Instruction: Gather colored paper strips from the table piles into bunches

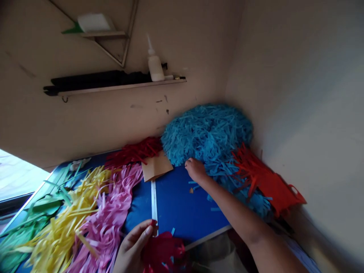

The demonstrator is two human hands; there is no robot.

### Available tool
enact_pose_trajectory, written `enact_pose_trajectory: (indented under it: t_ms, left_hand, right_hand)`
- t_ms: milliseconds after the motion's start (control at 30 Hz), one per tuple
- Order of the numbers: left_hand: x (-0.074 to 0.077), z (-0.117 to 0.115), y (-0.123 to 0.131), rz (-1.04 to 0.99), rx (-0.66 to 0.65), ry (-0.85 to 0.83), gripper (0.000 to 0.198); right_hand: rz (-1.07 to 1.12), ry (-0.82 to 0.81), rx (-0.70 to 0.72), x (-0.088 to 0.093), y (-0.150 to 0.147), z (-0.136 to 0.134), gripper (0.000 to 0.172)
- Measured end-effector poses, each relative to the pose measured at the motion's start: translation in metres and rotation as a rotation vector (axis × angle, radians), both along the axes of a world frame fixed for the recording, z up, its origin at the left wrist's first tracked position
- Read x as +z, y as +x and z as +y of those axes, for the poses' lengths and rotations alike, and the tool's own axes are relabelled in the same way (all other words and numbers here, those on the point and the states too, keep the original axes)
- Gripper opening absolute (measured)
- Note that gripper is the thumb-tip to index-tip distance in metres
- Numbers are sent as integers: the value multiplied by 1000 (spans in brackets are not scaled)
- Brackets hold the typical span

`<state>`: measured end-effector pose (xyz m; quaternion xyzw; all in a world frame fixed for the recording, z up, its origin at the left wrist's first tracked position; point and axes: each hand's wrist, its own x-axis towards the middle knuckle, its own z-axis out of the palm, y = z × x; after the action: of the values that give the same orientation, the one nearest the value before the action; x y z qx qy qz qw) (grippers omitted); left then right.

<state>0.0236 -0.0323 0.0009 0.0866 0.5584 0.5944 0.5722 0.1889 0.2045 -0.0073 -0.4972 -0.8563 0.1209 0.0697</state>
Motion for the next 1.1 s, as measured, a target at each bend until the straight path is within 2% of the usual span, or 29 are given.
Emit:
enact_pose_trajectory:
  t_ms: [67,133,200,267,333,467,600,833,1100]
  left_hand:
    - [-3,-2,1,71,-41,39,44]
    - [-6,-2,3,152,-65,93,42]
    - [-8,0,5,285,-78,134,42]
    - [-8,2,6,451,-120,149,41]
    - [-6,4,6,600,-172,161,39]
    - [-5,2,6,776,-209,194,34]
    - [-3,-2,6,861,-203,246,28]
    - [6,-3,5,1021,-247,326,19]
    - [2,-2,11,1268,-188,408,13]
  right_hand:
    - [214,-78,56,5,1,-40,19]
    - [697,-366,144,4,0,-84,18]
    - [1060,-589,158,1,-3,-122,17]
    - [1236,-719,112,-2,-7,-146,17]
    - [1315,-800,57,-2,-11,-157,17]
    - [1392,-854,-81,-3,-14,-161,24]
    - [1337,-781,-145,-6,-13,-164,26]
    - [1250,-709,-115,-9,-12,-168,24]
    - [1150,-572,-47,-4,-8,-172,11]
